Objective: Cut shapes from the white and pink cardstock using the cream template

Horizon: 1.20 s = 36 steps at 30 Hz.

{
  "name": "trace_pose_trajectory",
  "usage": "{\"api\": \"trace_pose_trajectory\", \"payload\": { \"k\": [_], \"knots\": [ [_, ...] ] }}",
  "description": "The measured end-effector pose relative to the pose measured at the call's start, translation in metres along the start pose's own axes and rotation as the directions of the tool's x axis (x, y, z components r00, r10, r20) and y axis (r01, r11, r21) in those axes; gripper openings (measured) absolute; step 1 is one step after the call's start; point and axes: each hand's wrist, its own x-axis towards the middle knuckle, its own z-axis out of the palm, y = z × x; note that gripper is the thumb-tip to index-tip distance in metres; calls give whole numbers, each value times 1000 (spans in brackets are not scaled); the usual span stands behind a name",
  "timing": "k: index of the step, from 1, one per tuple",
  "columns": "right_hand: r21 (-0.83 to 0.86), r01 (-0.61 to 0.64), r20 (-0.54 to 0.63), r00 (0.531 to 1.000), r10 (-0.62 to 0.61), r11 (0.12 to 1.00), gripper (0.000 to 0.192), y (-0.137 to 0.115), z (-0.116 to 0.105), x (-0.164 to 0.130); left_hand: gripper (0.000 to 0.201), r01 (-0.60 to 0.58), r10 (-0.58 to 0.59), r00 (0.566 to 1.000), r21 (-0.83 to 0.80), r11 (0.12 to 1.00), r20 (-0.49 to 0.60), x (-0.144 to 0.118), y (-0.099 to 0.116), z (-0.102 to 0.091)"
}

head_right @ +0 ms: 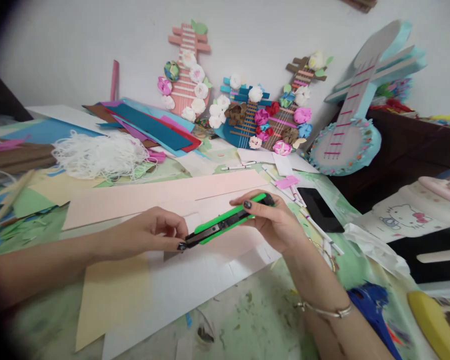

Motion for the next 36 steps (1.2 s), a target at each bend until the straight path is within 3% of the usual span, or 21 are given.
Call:
{"api": "trace_pose_trajectory", "payload": {
  "k": [2, 4, 7, 10, 12, 16, 19, 23, 24, 26, 28, 30, 32, 36],
  "knots": [
    [-177, -150, 108, 979, 171, 973, 23, -4, -14, 3, 15, -5, 5, 1000, 124, 992, -3, -4, 0, -7],
    [-365, -183, 220, 936, 276, 913, 27, -8, -17, 2, 15, 1, -3, 1000, 192, 981, 10, -6, 0, -10],
    [-637, -4, 396, 856, 332, 771, 38, -14, -2, -7, 16, 19, -30, 998, 222, 975, 48, -8, -1, -7],
    [-812, 160, 420, 828, 371, 562, 34, -18, 20, -19, 17, 26, -44, 996, 228, 973, 75, -7, -1, -4],
    [-838, 240, 448, 815, 368, 490, 32, -19, 29, -24, 16, 31, -49, 996, 221, 975, 74, -7, -2, -3],
    [-885, 239, 395, 839, 373, 400, 22, -17, 33, -26, 15, 44, -55, 997, 227, 973, 44, -7, -4, -5],
    [-900, 195, 354, 850, 391, 390, 15, -17, 35, -25, 16, 31, -35, 999, 253, 967, 11, -8, -4, -11],
    [-905, 200, 335, 879, 339, 376, 7, -17, 36, -21, 26, -69, 53, 997, 316, 946, 59, -7, -2, -28],
    [-902, 196, 329, 889, 317, 385, 10, -16, 35, -19, 29, -88, 85, 996, 339, 937, 23, -5, -3, -34],
    [-890, 158, 293, 917, 271, 428, 19, -13, 30, -14, 35, -94, 162, 976, 384, 919, -149, -1, -10, -47],
    [-872, 98, 229, 948, 223, 479, 27, -8, 22, -8, 35, -96, 251, 920, 446, 890, -302, 6, -22, -58],
    [-858, 37, 153, 970, 187, 512, 35, -4, 13, -1, 34, -123, 362, 848, 520, 845, -387, 13, -37, -67],
    [-845, -32, 65, 985, 161, 534, 42, 0, 3, 6, 34, -216, 472, 850, 661, 719, -236, 20, -51, -72],
    [-948, -45, -9, 993, 115, 315, 48, 8, -14, 17, 36, -260, 483, 875, 806, 532, -37, 26, -65, -77]
  ]
}}
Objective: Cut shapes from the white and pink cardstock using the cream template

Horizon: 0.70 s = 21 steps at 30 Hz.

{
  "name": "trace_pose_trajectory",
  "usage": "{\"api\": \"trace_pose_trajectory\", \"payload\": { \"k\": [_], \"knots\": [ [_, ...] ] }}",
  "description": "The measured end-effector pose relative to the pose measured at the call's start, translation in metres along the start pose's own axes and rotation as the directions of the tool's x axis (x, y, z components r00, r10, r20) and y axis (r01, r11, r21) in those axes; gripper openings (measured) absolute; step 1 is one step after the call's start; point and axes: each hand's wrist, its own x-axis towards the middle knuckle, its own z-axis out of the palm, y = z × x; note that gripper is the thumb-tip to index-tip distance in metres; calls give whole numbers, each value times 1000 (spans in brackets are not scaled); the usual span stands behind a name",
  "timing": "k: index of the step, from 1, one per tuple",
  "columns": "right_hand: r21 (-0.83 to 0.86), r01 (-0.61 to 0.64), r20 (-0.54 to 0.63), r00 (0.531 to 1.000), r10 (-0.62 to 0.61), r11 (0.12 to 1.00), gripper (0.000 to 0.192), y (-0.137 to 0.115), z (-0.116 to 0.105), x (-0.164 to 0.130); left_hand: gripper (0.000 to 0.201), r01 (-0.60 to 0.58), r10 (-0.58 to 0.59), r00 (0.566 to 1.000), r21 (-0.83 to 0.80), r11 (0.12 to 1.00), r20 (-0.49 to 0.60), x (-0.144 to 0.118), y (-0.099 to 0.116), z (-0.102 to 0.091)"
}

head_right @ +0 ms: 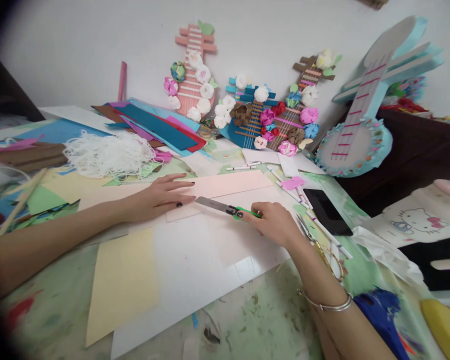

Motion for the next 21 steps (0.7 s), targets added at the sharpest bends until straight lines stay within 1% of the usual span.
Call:
{"api": "trace_pose_trajectory", "payload": {
  "k": [2, 4, 8, 11, 16, 21],
  "knots": [
    [-85, 56, -18, 998, -58, 995, 44, 8, 1, 4, 38, -20, 19, 999, 34, 999, 42, -1, -2, 1],
    [-114, 133, -32, 990, -137, 985, 35, 15, 2, 6, 39, -32, 30, 998, 41, 999, 55, -1, -3, 2],
    [-91, 220, -24, 974, -223, 971, 26, 23, 0, 6, 39, -49, 49, 999, 23, 999, 20, -2, -8, 7],
    [-120, 277, -20, 960, -281, 953, 24, 26, -4, 5, 39, -29, 29, 1000, 0, 1000, 0, -3, -10, 10],
    [-190, 308, -3, 949, -314, 932, 23, 28, -5, 5, 39, 20, -21, 1000, -43, 999, -15, -5, -6, 7],
    [-243, 319, -32, 941, -336, 916, 24, 30, 1, 7, 37, 8, -11, 998, -57, 998, -54, -3, -5, 5]
  ]
}}
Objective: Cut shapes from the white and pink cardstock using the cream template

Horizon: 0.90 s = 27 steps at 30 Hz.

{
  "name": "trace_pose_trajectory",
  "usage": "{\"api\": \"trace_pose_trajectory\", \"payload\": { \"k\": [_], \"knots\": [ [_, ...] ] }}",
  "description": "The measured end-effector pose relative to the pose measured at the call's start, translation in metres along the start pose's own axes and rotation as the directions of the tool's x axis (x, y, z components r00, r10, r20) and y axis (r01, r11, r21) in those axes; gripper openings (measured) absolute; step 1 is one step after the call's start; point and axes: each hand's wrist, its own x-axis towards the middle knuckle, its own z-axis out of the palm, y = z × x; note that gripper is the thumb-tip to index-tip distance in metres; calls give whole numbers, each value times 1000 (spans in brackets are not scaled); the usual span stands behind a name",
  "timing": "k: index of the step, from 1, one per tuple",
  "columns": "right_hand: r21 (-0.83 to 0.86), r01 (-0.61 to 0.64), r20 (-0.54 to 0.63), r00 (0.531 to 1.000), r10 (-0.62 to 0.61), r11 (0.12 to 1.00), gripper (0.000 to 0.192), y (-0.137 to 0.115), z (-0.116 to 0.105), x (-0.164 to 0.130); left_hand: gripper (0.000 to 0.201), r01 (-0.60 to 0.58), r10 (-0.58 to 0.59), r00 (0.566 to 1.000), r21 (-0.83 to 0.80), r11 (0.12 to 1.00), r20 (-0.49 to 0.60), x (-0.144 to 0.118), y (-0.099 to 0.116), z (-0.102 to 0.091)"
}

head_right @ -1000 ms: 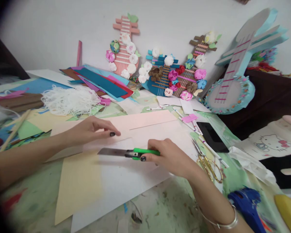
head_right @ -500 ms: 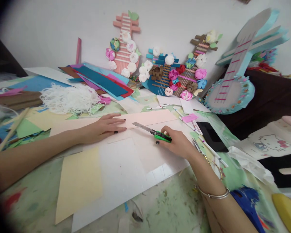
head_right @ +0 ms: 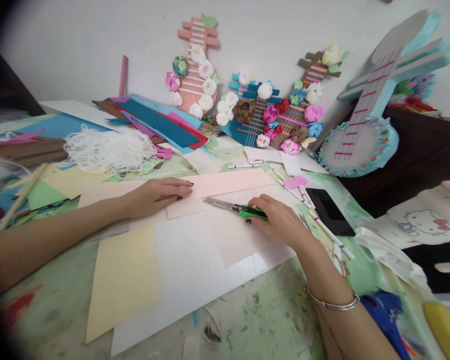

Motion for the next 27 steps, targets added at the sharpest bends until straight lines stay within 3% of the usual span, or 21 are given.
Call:
{"api": "trace_pose_trajectory", "payload": {
  "k": [9, 20, 27],
  "knots": [
    [-28, -12, -45, 999, 11, 1000, 25, 5, 4, 2, 37, -32, 32, 999, 3, 999, 0, 1, -4, 1],
    [30, 58, -123, 991, -54, 998, 24, 8, 16, 12, 39, -95, 91, 985, 16, 995, 144, 4, 2, -5],
    [-70, 71, -202, 976, -83, 995, 27, 10, 21, 19, 39, -74, 73, 982, -1, 997, 176, 4, -1, -3]
  ]
}}
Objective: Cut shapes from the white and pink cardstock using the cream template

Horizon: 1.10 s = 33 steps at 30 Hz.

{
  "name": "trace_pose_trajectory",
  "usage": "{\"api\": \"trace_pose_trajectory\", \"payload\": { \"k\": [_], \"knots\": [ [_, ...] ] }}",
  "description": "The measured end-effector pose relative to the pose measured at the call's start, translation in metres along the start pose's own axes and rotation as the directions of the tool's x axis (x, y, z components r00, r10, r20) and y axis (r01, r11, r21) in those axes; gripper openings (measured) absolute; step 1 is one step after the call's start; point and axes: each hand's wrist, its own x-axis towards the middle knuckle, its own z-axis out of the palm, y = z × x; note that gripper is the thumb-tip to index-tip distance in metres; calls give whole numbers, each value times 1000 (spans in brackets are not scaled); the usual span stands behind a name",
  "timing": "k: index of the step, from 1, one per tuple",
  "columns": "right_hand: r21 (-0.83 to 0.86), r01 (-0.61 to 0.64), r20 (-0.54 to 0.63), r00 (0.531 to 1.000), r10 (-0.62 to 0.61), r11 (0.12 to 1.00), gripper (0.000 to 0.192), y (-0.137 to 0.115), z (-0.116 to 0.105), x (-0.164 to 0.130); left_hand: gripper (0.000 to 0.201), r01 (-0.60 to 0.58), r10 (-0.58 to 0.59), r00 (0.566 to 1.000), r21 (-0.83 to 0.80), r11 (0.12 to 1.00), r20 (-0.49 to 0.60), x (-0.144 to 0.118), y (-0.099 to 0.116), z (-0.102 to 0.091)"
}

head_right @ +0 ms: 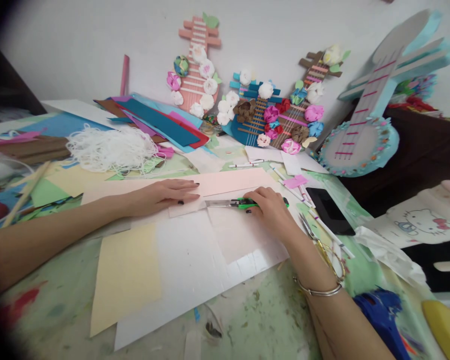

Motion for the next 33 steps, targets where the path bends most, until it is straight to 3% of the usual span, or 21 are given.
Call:
{"api": "trace_pose_trajectory", "payload": {
  "k": [6, 20, 33],
  "knots": [
    [-34, 14, -30, 999, -15, 999, 33, -4, 9, 3, 40, 17, -17, 1000, -21, 1000, -11, 0, -1, 1],
    [-32, 46, 101, 994, -42, 998, 44, -17, 8, 29, 39, 36, -35, 999, -42, 998, 6, 2, 2, 0],
    [-35, 103, 26, 994, -102, 994, 40, -24, 12, 20, 41, 30, -29, 999, -17, 999, 40, 2, -2, 2]
  ]
}}
